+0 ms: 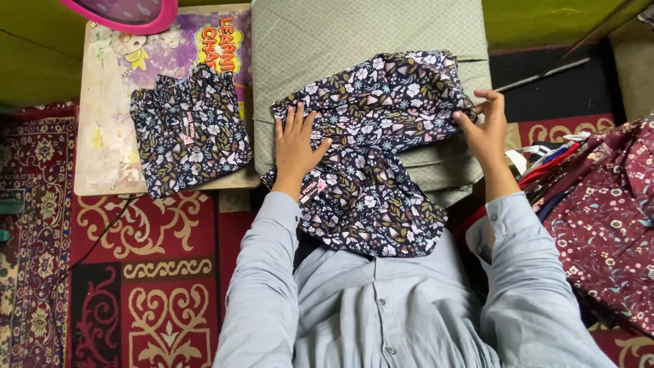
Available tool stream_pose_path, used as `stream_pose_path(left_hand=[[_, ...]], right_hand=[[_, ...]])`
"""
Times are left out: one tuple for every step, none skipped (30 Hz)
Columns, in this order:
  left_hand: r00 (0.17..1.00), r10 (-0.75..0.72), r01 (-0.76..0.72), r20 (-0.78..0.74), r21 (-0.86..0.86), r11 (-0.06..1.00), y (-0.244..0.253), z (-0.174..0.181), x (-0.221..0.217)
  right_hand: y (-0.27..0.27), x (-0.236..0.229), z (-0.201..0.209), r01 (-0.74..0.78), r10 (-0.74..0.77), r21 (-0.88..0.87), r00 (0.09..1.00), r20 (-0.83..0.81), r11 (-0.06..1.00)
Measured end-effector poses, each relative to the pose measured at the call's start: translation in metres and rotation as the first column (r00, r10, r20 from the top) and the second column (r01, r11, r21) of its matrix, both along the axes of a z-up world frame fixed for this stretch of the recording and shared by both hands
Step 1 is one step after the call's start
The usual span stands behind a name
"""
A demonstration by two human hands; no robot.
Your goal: Fold floral patterned shorts on a cushion.
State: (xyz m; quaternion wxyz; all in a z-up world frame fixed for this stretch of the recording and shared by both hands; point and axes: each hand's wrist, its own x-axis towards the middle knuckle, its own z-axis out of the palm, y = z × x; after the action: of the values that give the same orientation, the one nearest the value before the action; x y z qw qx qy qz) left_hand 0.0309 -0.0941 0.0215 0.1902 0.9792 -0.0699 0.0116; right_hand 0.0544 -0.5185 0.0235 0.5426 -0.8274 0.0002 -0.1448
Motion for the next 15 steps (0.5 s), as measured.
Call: stream_pose_path(left_hand=[[1.0, 0.004, -0.004, -0.005, 0.004, 1.0, 0.002, 0.001, -0.001], [1.0, 0.007, -0.007, -0.007, 0.006, 1.0, 0.001, 0.002, -0.002], [1.0, 0.003, -0.003, -0.018, 0.008, 1.0, 0.002, 0.003, -0.002], [1.0, -0.001, 0.001, -0.029, 0.011, 1.0, 0.002, 0.005, -0.002], [1.0, -0.002, 0.002, -0.027, 0.012, 1.0, 0.002, 0.004, -0.002], [1.0, -0.004, 0.005, -0.031, 0.016, 1.0, 0.003, 0.003, -0.001], [0.999, -0.006, 0.007, -0.037, 0.018, 1.0, 0.003, 0.002, -0.002], [0.999, -0.007, 0.008, -0.036, 0.019, 1.0, 0.003, 0.004, -0.001], [0.999, -0.008, 0.008, -0.035, 0.014, 1.0, 0.003, 0.005, -0.001], [0.999, -0.008, 0.009, -0.035, 0.009, 1.0, 0.002, 0.006, -0.002], [0.999, -0.008, 0.008, -0.037, 0.006, 1.0, 0.002, 0.005, -0.001], [0.999, -0.005, 0.005, -0.033, 0.007, 1.0, 0.001, 0.003, 0.0], [1.0, -0.005, 0.005, -0.03, 0.011, 1.0, 0.002, 0.003, 0.001], [0.999, -0.007, 0.007, -0.031, 0.011, 1.0, 0.001, 0.002, 0.0], [1.0, -0.004, 0.004, -0.025, 0.008, 1.0, 0.001, 0.002, 0.0]], right_hand=[[0.002, -0.003, -0.001, -0.029, 0.029, 0.024, 0.999, 0.024, 0.999], [-0.001, -0.001, -0.007, -0.033, 0.032, 0.026, 0.999, 0.022, 0.999], [-0.003, 0.001, -0.012, -0.042, 0.039, 0.04, 0.996, 0.075, 0.998], [-0.005, 0.004, -0.017, -0.052, 0.045, 0.053, 0.991, 0.127, 0.997], [-0.005, 0.003, -0.016, -0.051, 0.044, 0.054, 0.991, 0.13, 0.997], [-0.004, 0.002, -0.016, 0.034, -0.028, -0.032, 0.989, 0.148, 0.999], [-0.004, 0.0, -0.015, 0.119, -0.098, -0.116, 0.98, 0.171, 0.986], [-0.016, 0.004, -0.03, 0.12, -0.099, -0.116, 0.98, 0.173, 0.986], [-0.028, 0.007, -0.045, 0.248, -0.21, -0.168, 0.954, 0.214, 0.954], [-0.04, 0.01, -0.061, 0.372, -0.313, -0.213, 0.913, 0.263, 0.904], [-0.03, 0.01, -0.053, 0.37, -0.312, -0.216, 0.913, 0.262, 0.903], [-0.02, 0.01, -0.045, 0.412, -0.326, -0.24, 0.887, 0.328, 0.879], [-0.009, 0.01, -0.038, 0.456, -0.34, -0.258, 0.855, 0.391, 0.852], [0.021, 0.014, -0.023, 0.457, -0.342, -0.258, 0.855, 0.39, 0.851], [0.051, 0.017, -0.007, 0.337, -0.19, -0.281, 0.876, 0.443, 0.898]])
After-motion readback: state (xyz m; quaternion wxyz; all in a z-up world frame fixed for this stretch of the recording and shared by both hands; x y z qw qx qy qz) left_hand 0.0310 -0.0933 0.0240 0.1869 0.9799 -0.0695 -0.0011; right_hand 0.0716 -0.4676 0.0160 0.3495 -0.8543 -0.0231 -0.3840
